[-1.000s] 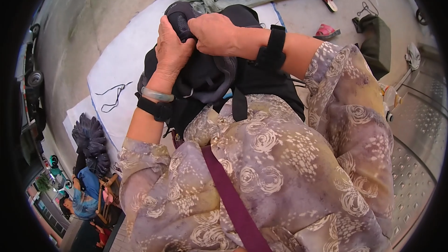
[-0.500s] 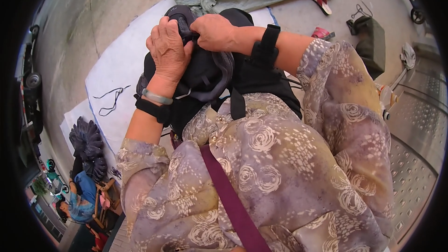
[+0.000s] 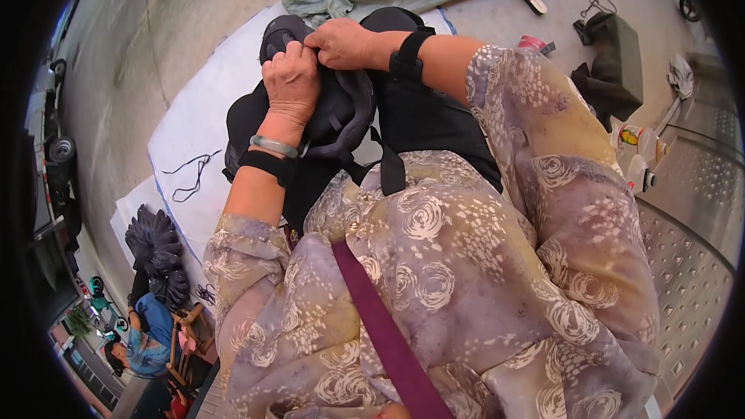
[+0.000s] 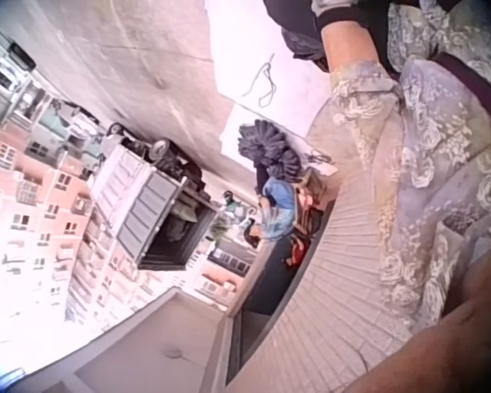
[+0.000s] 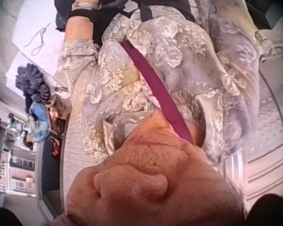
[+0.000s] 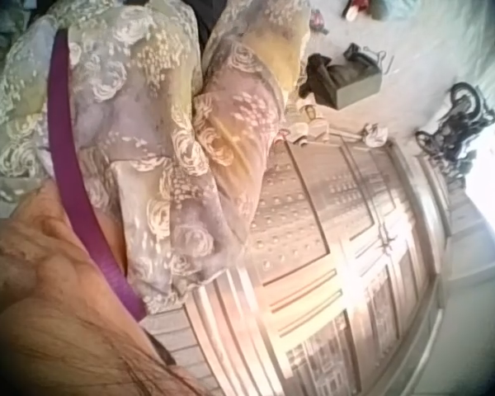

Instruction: Lace up a pair of black athletic shoes.

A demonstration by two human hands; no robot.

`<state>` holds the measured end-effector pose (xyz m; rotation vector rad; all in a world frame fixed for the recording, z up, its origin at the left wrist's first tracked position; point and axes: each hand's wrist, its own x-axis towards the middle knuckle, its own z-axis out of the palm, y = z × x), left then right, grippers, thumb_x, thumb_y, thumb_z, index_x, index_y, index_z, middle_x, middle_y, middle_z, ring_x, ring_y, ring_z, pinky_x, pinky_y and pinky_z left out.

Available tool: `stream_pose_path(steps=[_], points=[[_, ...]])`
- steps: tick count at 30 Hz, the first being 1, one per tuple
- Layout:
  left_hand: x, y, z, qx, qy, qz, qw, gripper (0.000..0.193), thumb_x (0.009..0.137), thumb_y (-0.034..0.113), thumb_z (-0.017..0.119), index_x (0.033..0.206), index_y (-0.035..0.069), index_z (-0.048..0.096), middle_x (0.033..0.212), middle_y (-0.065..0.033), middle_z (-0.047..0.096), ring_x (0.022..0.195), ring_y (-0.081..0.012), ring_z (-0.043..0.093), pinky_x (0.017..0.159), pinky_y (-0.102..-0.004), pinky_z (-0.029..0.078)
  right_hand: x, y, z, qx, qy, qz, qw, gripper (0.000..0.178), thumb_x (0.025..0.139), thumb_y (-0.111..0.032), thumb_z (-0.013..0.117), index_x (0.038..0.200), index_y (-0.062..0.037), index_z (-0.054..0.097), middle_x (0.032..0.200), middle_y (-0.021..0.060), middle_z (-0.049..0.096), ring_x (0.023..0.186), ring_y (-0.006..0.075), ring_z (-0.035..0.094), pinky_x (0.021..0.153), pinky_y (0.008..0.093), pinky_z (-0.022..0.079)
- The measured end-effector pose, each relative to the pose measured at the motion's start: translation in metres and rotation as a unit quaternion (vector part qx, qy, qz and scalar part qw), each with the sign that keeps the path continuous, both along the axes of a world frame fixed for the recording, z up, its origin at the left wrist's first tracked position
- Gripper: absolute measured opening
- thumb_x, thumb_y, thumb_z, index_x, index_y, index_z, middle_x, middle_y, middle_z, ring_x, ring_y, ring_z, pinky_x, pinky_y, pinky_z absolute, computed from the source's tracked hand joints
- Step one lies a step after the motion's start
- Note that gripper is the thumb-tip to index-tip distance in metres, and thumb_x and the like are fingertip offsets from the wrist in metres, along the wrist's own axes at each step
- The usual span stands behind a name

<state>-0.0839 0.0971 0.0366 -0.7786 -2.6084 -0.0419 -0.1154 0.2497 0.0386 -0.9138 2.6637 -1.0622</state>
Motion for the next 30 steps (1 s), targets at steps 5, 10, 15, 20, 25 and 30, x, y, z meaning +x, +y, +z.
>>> stream_pose_path(steps=[5, 10, 15, 20, 25, 30], points=[[-0.004, -0.002, -0.001, -0.005, 0.01, 0.012, 1.0, 0.001, 0.072, 0.012, 0.054, 0.072, 0.012, 0.055, 0.073, -0.0019, 0.048, 0.063, -0.0198, 0.054, 0.055, -0.0349, 0.038, 0.001, -0.009, -0.007, 0.007, 0.04, -0.038, 0.998, 0.022, 0.067, -0.008, 0.05, 0.086, -0.0025, 0.06, 0.078, 0.019, 0.06, 0.077, 0.0385, 0.057, 0.067, 0.0444, 0.045], [0.009, -0.009, 0.017, 0.007, -0.016, -0.056, 0.998, 0.004, 0.071, 0.012, 0.056, 0.068, 0.011, 0.052, 0.067, -0.0026, 0.047, 0.062, -0.0198, 0.053, 0.056, -0.0346, 0.038, 0.025, -0.007, -0.001, -0.093, -0.013, -0.107, 0.99, 0.034, 0.067, -0.008, 0.053, 0.1, -0.0007, 0.057, 0.075, 0.0151, 0.062, 0.074, 0.0329, 0.061, 0.068, 0.0368, 0.049], [0.067, -0.049, 0.099, 0.127, -0.079, -0.108, 0.983, 0.016, 0.069, 0.004, 0.061, 0.065, 0.007, 0.046, 0.065, -0.0083, 0.047, 0.057, -0.0246, 0.049, 0.054, -0.0351, 0.037, 0.038, 0.023, 0.001, -0.122, -0.138, -0.111, 0.977, 0.045, 0.074, -0.012, 0.056, 0.116, 0.0011, 0.046, 0.093, 0.0126, 0.061, 0.083, 0.0188, 0.057, 0.078, 0.0284, 0.045], [0.15, -0.218, 0.126, 0.273, -0.051, 0.367, 0.888, 0.021, 0.086, 0.009, 0.05, 0.067, -0.001, 0.05, 0.058, -0.0067, 0.052, 0.052, -0.0142, 0.047, 0.052, -0.0271, 0.039, 0.035, 0.042, 0.012, -0.244, -0.322, -0.178, 0.897, 0.039, 0.083, -0.022, 0.05, 0.115, 0.0, 0.049, 0.083, 0.0079, 0.061, 0.075, 0.0151, 0.06, 0.059, 0.0272, 0.051], [0.233, -0.32, 0.165, 0.386, 0.122, 0.585, 0.702, 0.028, 0.088, 0.022, 0.05, 0.074, -0.002, 0.054, 0.055, -0.0061, 0.054, 0.049, -0.0149, 0.05, 0.048, -0.0254, 0.04, 0.018, 0.028, 0.02, -0.184, -0.366, -0.165, 0.897, 0.037, 0.086, -0.023, 0.045, 0.118, -0.0042, 0.048, 0.083, 0.0096, 0.059, 0.062, 0.0164, 0.059, 0.054, 0.0292, 0.052], [0.248, -0.375, 0.193, 0.746, 0.118, 0.377, 0.537, 0.026, 0.089, 0.019, 0.05, 0.094, -0.006, 0.054, 0.069, -0.0072, 0.057, 0.054, -0.0129, 0.047, 0.049, -0.0226, 0.038, 0.004, 0.008, 0.017, -0.106, -0.349, -0.141, 0.92, 0.034, 0.088, -0.02, 0.042, 0.117, -0.0072, 0.05, 0.082, 0.0102, 0.061, 0.056, 0.0195, 0.059, 0.054, 0.0325, 0.052]])
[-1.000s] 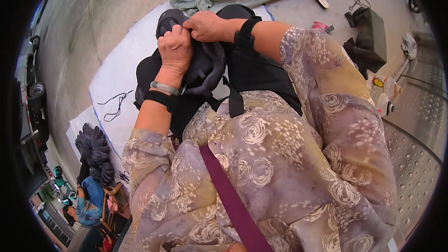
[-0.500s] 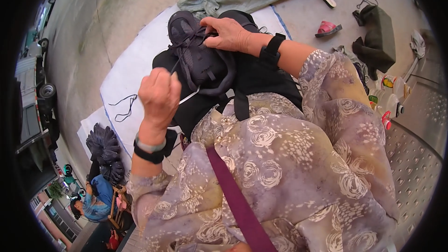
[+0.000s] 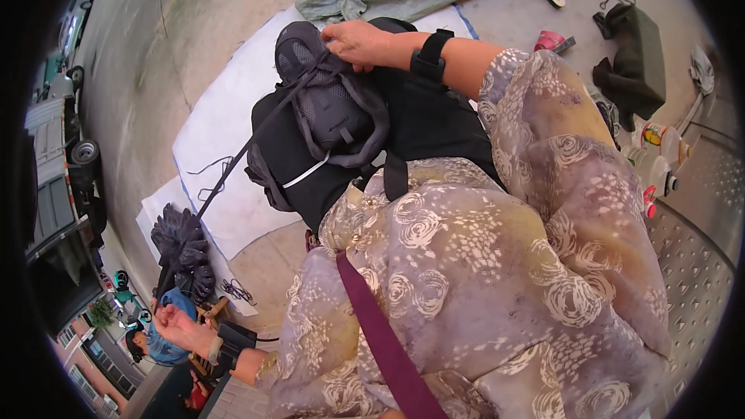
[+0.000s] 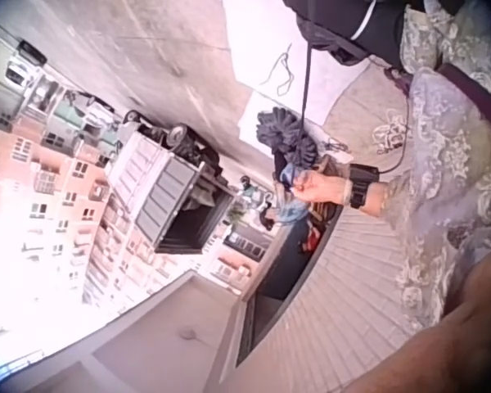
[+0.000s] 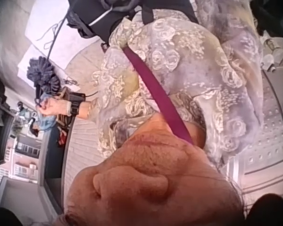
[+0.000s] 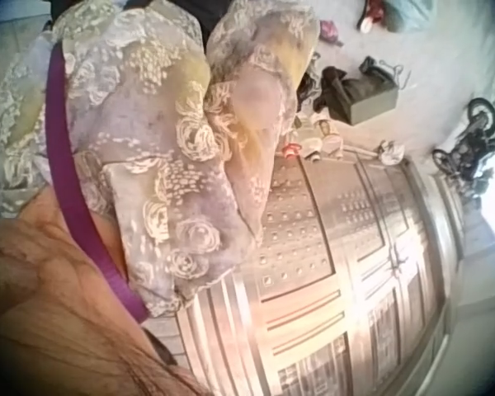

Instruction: Lace up a pair of black athletic shoes.

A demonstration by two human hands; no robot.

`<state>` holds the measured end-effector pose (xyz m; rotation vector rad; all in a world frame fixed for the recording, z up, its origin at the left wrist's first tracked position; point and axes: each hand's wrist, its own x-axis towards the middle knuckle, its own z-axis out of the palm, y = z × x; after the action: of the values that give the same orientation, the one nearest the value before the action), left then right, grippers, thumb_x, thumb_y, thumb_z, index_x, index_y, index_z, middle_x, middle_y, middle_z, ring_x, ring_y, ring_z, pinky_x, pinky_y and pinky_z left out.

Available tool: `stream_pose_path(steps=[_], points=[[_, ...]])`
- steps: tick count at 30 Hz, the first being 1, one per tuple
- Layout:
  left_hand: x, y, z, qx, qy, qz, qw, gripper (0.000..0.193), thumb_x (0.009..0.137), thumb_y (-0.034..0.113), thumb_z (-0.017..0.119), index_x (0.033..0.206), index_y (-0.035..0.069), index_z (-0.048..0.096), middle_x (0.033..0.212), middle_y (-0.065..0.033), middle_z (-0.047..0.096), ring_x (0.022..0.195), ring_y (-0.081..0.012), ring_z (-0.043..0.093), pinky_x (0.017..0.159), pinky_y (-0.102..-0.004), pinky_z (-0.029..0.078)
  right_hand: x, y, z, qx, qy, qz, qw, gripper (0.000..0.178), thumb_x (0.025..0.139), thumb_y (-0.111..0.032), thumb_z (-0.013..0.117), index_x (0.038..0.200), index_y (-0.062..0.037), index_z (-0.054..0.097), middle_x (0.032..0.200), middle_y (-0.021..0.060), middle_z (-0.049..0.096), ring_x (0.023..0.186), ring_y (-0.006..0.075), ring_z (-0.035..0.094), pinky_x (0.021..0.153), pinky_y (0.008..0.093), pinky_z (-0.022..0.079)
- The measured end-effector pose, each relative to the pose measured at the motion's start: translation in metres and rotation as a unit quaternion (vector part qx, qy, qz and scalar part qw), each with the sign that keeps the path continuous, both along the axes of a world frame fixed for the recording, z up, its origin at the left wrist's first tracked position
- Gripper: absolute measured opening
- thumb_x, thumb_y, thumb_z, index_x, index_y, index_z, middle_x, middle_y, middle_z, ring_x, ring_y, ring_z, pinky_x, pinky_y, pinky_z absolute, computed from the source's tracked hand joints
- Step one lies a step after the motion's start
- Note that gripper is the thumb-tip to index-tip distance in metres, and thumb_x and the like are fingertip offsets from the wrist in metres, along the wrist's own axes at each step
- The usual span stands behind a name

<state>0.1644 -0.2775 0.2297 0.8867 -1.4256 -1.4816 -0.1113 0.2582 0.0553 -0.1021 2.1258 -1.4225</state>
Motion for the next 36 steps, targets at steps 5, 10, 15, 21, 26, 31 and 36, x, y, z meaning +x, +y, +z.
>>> stream_pose_path(steps=[5, 10, 15, 21, 26, 31, 36], points=[[-0.045, 0.031, 0.05, 0.114, 0.213, -0.283, 0.928, 0.05, 0.089, 0.013, 0.048, 0.126, -0.014, 0.03, 0.061, -0.0014, 0.043, 0.052, -0.009, 0.036, 0.055, -0.0211, 0.036, -0.012, -0.007, -0.005, 0.051, 0.099, 0.077, 0.991, 0.028, 0.087, -0.018, 0.045, 0.111, -0.0093, 0.056, 0.085, 0.0116, 0.063, 0.056, 0.0241, 0.062, 0.058, 0.0354, 0.053], [-0.064, 0.048, 0.068, 0.059, 0.264, -0.303, 0.914, 0.052, 0.088, 0.009, 0.046, 0.127, -0.017, 0.024, 0.054, 0.0043, 0.035, 0.051, -0.0062, 0.037, 0.056, -0.02, 0.035, -0.012, -0.007, 0.0, 0.234, 0.364, 0.244, 0.868, 0.03, 0.079, -0.011, 0.05, 0.107, -0.0126, 0.061, 0.09, 0.0103, 0.064, 0.08, 0.0284, 0.063, 0.068, 0.0394, 0.05], [-0.062, 0.053, 0.069, 0.121, 0.274, -0.413, 0.86, 0.025, 0.087, 0.008, 0.05, 0.103, -0.008, 0.04, 0.06, 0.0011, 0.043, 0.05, -0.0075, 0.04, 0.057, -0.0217, 0.035, -0.017, -0.008, -0.002, 0.171, 0.417, 0.209, 0.868, 0.022, 0.074, -0.011, 0.053, 0.094, -0.0087, 0.061, 0.088, 0.0104, 0.064, 0.083, 0.0284, 0.061, 0.07, 0.0384, 0.049], [-0.036, 0.032, 0.038, 0.08, 0.222, -0.346, 0.908, 0.02, 0.092, 0.017, 0.048, 0.089, -0.003, 0.045, 0.089, -0.0096, 0.051, 0.054, -0.0101, 0.043, 0.06, -0.0253, 0.033, -0.039, 0.003, -0.011, -0.103, 0.163, 0.15, 0.97, 0.013, 0.073, -0.011, 0.055, 0.08, -0.0013, 0.059, 0.073, 0.0084, 0.063, 0.072, 0.0166, 0.062, 0.065, 0.0288, 0.048], [-0.022, 0.029, 0.018, 0.11, 0.187, -0.177, 0.96, 0.017, 0.092, 0.016, 0.046, 0.089, -0.001, 0.049, 0.081, -0.0088, 0.052, 0.059, -0.0115, 0.044, 0.058, -0.0259, 0.035, -0.033, 0.021, -0.008, -0.19, -0.026, 0.044, 0.98, 0.011, 0.082, -0.013, 0.059, 0.089, -0.005, 0.061, 0.076, 0.0012, 0.06, 0.076, 0.0106, 0.058, 0.074, 0.0268, 0.044], [-0.002, 0.015, 0.001, 0.13, 0.096, -0.086, 0.983, 0.025, 0.094, 0.023, 0.045, 0.078, 0.004, 0.047, 0.071, -0.0049, 0.049, 0.05, -0.0122, 0.037, 0.053, -0.0272, 0.035, -0.033, 0.029, -0.01, -0.393, -0.101, -0.07, 0.911, 0.016, 0.086, -0.018, 0.057, 0.097, -0.0072, 0.06, 0.079, 0.0009, 0.061, 0.081, 0.0115, 0.058, 0.079, 0.0307, 0.043], [0.05, -0.023, -0.015, 0.12, 0.053, -0.103, 0.986, 0.032, 0.093, 0.028, 0.046, 0.073, 0.003, 0.048, 0.068, -0.0063, 0.05, 0.05, -0.0125, 0.038, 0.053, -0.0283, 0.035, -0.022, 0.029, -0.019, -0.354, -0.108, -0.108, 0.923, 0.023, 0.087, -0.021, 0.056, 0.105, -0.0081, 0.059, 0.086, 0.0028, 0.062, 0.088, 0.0137, 0.056, 0.082, 0.0327, 0.042]])
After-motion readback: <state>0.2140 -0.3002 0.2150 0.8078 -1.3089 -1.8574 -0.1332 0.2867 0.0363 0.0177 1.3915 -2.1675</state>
